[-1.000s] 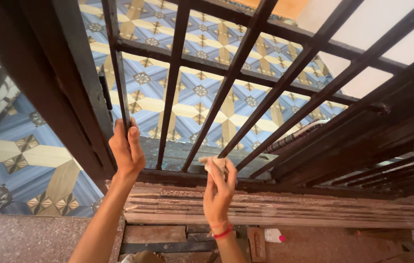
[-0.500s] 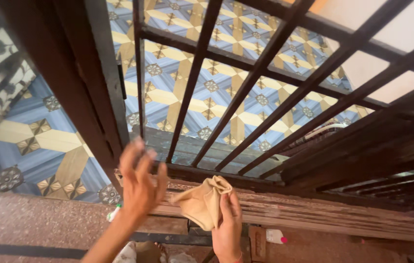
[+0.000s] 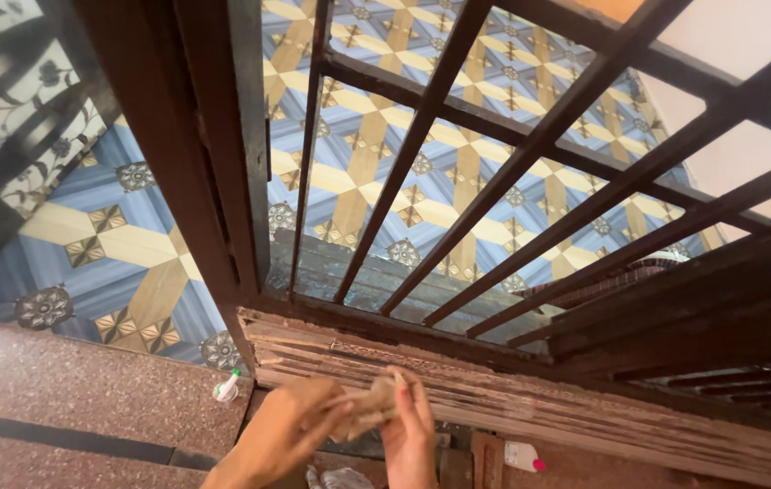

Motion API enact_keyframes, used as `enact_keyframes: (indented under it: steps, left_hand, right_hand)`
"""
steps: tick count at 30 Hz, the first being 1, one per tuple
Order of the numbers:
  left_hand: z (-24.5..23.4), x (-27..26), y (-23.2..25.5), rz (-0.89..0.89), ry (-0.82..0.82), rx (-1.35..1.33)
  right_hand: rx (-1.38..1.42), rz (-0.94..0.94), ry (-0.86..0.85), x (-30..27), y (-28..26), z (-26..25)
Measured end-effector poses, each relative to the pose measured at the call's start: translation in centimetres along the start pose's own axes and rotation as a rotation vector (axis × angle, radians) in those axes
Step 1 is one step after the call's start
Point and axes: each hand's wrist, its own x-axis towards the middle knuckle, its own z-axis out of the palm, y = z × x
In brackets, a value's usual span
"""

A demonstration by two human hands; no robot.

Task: The person wipes a metal gate using a cloth, then rubs the bars by hand.

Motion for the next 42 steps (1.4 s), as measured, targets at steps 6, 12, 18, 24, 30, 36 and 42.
enact_keyframes:
  steps: [6,12,18,24,30,36,42]
  left_hand:
    - [-0.8,-0.2,0.5,0.325,0.157,0.058]
    - [-2.3,-0.5,1.0,0.113,0.071,0.0]
    - [-4.0,-0.2,1.0,0.216,0.182,-0.248]
    - [-4.9,-1.1,-1.8,0.097,0.454,-0.273]
    - [-8.7,-2.0,1.2,0.294,0.69,0.208]
    - [-11.7,-0.6,9.0,0.356,0.959,0.613]
    - [-11.8,2.6,12.6,0.62,0.701,0.112]
  right_hand:
    - [-0.239,0.044,-0.081,0.2,1.4,-2.0]
    - [-0.411,-0.068,-0.208,0.2,-1.3,-1.0]
    - [-0.495,-0.458,-0.177,0.8,-1.9,-1.4]
    - [-1.059,-0.766,-0.141,-1.1,-7.0,7.1]
    - [-1.093,-1.008,-0.2,-2.0,-10.7,15.3]
    - [-0.84,-0.8,-0.336,-0.5,-12.5,19.9]
    - [-0.661,-0.914,-0.604,2.5,-13.8,24.3]
